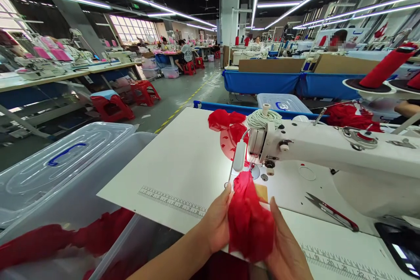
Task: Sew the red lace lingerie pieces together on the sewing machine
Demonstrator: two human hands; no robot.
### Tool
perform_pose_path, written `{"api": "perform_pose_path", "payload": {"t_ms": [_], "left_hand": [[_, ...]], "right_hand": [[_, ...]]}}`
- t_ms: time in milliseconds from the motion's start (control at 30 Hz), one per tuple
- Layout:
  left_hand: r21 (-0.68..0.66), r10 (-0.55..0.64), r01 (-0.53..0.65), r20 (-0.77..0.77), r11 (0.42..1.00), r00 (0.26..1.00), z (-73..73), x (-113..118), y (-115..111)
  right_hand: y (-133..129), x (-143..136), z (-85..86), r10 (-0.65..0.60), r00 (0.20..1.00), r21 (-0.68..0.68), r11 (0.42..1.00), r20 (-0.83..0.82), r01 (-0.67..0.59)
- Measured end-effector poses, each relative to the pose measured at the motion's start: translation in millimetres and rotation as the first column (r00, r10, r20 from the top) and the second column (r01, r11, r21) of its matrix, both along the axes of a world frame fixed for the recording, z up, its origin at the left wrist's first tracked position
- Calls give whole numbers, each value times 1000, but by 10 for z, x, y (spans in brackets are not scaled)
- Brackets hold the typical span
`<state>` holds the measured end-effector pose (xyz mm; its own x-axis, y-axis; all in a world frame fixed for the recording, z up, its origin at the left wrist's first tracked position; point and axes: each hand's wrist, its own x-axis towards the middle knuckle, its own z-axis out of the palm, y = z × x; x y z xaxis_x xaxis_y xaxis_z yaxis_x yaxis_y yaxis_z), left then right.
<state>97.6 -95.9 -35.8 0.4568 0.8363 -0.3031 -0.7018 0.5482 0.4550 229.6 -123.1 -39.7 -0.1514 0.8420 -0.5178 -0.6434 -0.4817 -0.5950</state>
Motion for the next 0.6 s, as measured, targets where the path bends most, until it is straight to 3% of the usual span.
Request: {"api": "perform_pose_path", "payload": {"t_ms": [67,233,333,400,467,533,600], "left_hand": [[-21,15,-14,48,1000,999,-9,9,-8],[-34,185,-188,-63,982,981,-77,-3,-1],[-20,218,-221,-106,975,970,-108,0,-30],[45,222,-218,-229,975,948,-128,4,-70],[235,240,-142,-465,962,852,-164,18,-115],[441,310,58,-711,896,631,-225,55,-156],[519,410,233,-824,822,390,-296,105,-186]], "right_hand": [[29,-15,4,30,999,-27,999,-17,-31],[164,222,-167,-104,994,28,994,29,104],[245,393,-234,-31,999,90,995,-20,33],[270,448,-213,33,997,89,996,-71,-26],[264,444,-155,78,991,55,996,-108,-72],[231,401,-89,85,990,44,996,-113,-81],[188,358,-39,97,991,47,995,-94,-92]]}}
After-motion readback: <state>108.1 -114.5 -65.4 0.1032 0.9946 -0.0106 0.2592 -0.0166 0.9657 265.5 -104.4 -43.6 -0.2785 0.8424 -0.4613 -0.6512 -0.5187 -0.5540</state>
